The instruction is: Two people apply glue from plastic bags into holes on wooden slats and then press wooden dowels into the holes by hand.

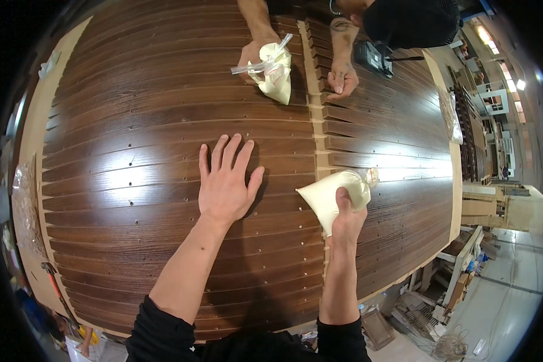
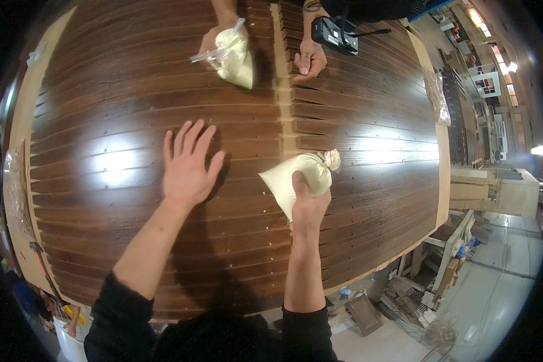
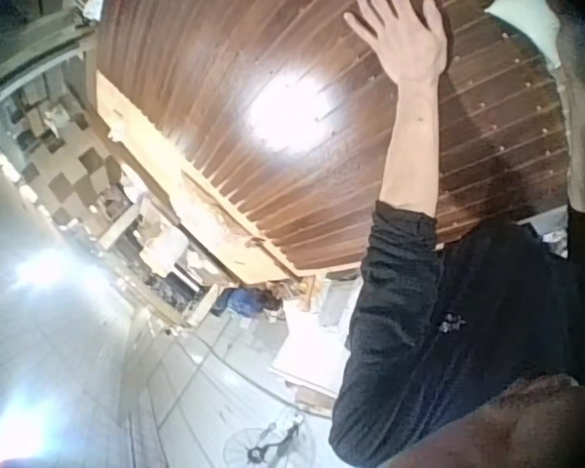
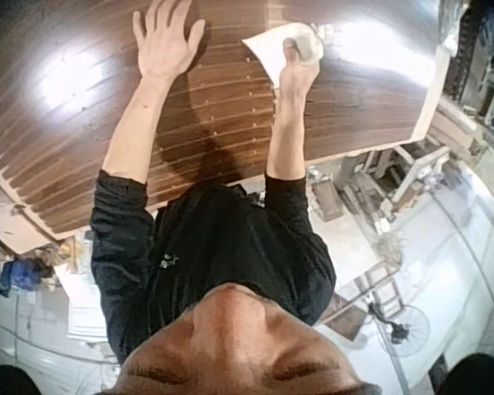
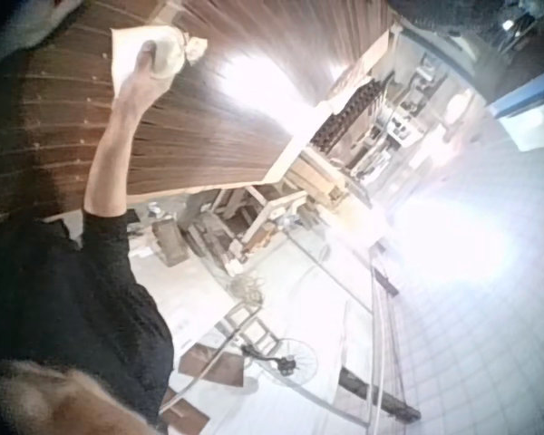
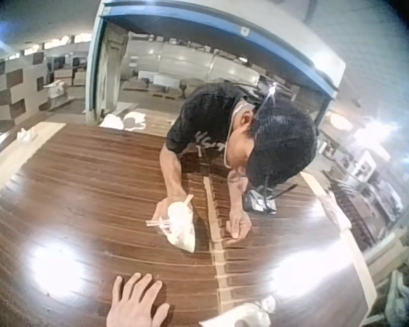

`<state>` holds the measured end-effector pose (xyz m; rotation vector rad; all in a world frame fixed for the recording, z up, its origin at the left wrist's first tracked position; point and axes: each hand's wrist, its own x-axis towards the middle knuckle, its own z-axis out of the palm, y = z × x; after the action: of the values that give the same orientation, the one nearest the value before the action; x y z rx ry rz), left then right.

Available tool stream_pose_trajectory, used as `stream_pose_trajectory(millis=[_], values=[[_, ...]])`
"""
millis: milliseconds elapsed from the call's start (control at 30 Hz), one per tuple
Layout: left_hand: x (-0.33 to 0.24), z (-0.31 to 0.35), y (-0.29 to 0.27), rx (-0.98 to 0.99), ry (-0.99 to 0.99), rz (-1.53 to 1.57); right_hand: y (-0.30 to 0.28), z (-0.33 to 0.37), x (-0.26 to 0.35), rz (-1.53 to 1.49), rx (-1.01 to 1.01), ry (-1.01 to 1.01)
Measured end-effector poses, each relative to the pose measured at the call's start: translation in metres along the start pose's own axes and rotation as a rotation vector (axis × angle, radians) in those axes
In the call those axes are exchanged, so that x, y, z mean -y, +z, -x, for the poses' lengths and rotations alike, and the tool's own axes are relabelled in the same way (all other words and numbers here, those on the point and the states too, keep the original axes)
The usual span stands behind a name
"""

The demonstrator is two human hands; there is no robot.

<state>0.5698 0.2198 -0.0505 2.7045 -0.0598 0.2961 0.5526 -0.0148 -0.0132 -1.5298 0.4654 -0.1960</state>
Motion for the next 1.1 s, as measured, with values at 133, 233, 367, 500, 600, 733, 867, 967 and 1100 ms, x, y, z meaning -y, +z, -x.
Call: stream_pose_trajectory(millis=[133,233,367,500,600,733,867,967,1100], values=[[0.002,0.001,-0.001,-0.004,0.000,0.000,0.002,0.000,0.001,0.028,0.022,-0.011],[0.001,0.001,0.000,-0.006,0.002,0.003,0.003,0.000,0.003,0.041,0.030,-0.022],[0.000,0.000,0.001,0.003,-0.003,-0.004,0.005,-0.001,0.004,0.081,0.038,-0.044],[0.001,0.000,-0.001,0.012,-0.010,-0.008,0.009,0.003,0.008,0.165,0.069,-0.060],[0.002,0.002,-0.001,0.002,-0.006,-0.007,0.007,0.005,0.013,0.251,0.049,-0.075],[0.001,0.002,0.004,-0.020,0.009,0.011,-0.002,-0.003,0.012,0.074,0.000,-0.074],[0.002,0.000,-0.003,-0.030,0.009,0.020,0.012,-0.013,0.020,0.083,0.007,-0.088],[0.002,0.001,-0.001,-0.022,0.000,0.029,0.018,-0.021,0.014,0.067,0.020,-0.067],[0.001,0.000,0.000,-0.005,-0.010,0.042,0.026,-0.023,0.016,0.113,-0.006,-0.039]])
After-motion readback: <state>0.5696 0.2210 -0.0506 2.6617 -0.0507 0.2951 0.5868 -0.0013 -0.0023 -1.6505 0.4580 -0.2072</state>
